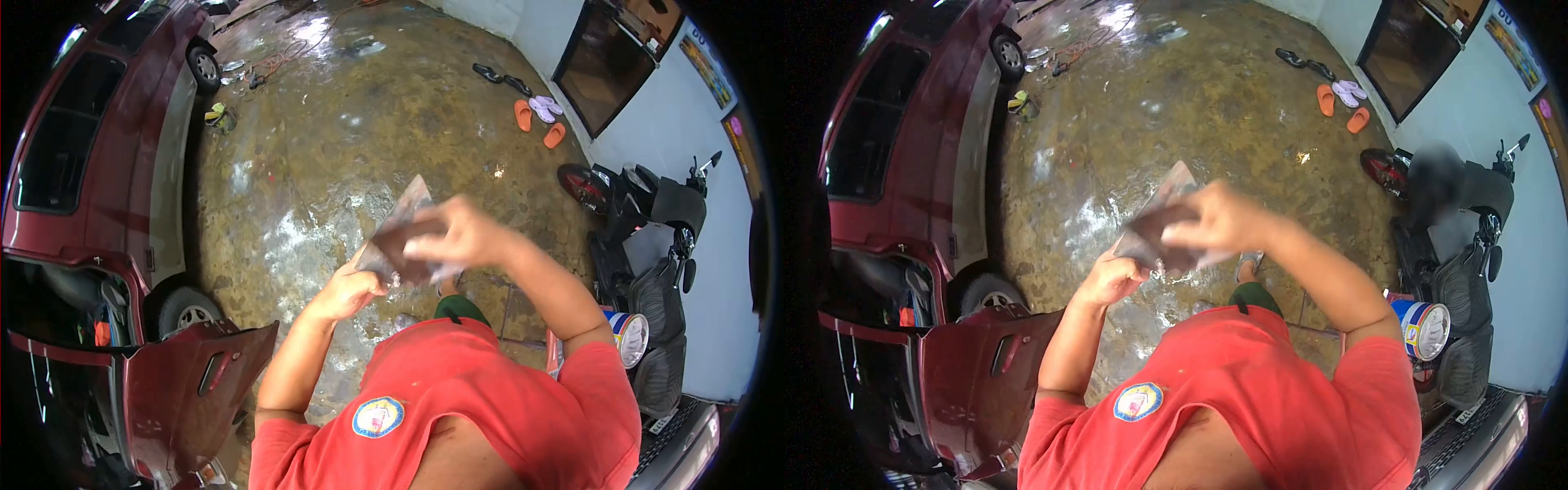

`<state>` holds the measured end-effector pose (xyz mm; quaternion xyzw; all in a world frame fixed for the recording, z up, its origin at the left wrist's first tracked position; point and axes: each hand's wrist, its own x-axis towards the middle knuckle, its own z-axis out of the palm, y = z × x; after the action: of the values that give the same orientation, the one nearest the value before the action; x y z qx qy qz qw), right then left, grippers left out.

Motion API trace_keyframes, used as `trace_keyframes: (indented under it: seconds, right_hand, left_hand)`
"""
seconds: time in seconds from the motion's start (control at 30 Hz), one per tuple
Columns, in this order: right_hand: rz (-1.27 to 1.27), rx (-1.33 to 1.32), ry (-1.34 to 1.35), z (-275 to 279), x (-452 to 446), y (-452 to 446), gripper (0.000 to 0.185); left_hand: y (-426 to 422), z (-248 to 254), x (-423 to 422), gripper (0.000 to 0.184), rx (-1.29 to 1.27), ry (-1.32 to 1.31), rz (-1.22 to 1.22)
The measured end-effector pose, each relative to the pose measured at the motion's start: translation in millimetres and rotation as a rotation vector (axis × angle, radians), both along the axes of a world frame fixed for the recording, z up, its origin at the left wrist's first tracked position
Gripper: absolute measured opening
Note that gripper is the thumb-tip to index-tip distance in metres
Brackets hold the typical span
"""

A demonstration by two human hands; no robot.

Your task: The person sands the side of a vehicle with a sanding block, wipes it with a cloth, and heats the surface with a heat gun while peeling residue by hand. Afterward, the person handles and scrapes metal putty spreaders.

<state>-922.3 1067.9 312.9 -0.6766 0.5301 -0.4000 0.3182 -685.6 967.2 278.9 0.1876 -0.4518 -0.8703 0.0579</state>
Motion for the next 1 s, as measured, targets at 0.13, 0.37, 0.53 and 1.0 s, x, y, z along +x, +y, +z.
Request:
trace_keyframes:
  seconds: [0.13, 0.37, 0.53, 1.0]
  right_hand:
    - [-0.011, 0.096, -0.128, 21, -3, 2, 0.024]
    - [-0.201, 0.145, -0.343, 4, -15, 2, 0.039]
    - [-0.139, 0.054, -0.092, -38, 10, 6, 0.036]
    - [-0.242, -0.064, -0.149, -51, 26, 15, 0.025]
  left_hand:
    - [-13, -38, 3, 0.089, -0.045, 0.070, -0.071]
    - [17, 2, -14, 0.067, -0.047, 0.301, 0.255]
    - [12, -4, -18, 0.063, -0.113, 0.299, 0.321]
    - [17, -9, -15, 0.058, -0.094, 0.250, 0.409]
